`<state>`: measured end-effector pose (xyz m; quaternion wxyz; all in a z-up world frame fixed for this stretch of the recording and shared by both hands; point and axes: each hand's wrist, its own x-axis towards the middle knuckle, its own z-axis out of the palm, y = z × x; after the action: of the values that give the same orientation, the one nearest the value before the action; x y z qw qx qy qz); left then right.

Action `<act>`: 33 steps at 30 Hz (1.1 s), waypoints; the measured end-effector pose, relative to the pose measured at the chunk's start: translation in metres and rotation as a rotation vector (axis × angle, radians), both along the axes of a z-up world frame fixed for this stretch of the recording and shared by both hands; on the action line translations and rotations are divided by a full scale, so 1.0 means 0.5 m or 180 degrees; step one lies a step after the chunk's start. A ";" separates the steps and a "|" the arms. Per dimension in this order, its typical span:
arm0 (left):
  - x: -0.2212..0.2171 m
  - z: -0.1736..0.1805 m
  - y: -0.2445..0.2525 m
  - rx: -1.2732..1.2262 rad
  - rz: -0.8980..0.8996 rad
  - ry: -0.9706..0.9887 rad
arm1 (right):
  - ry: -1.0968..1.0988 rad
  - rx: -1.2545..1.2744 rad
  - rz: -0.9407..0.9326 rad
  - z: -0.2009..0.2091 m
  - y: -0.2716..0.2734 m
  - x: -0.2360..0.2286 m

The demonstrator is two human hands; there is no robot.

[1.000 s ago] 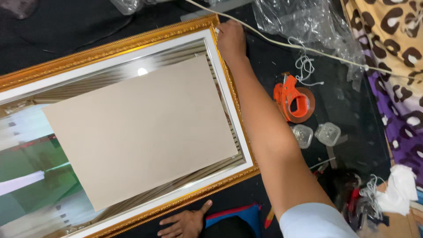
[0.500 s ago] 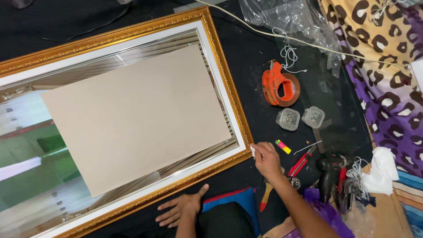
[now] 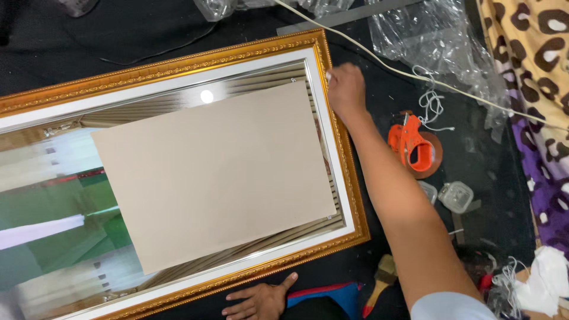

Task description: The person cleans a gold picture frame by wiping the glass and frame edges with a white cloth and then brushing the frame with a paintbrush. The person removes debris from the frame's edges and continues wiping and brushing throughout the clip.

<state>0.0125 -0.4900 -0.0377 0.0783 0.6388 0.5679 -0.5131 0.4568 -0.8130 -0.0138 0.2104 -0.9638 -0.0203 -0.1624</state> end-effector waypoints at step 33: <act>0.044 0.162 0.018 -0.0225 0.0536 -0.1651 | 0.1877 0.6209 -0.1832 0.211 0.025 -0.886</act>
<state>0.0347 -0.4807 0.0436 0.2857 0.6962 0.5618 -0.3437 0.0139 -0.8004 0.0916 0.8436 -0.3475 0.3998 0.0882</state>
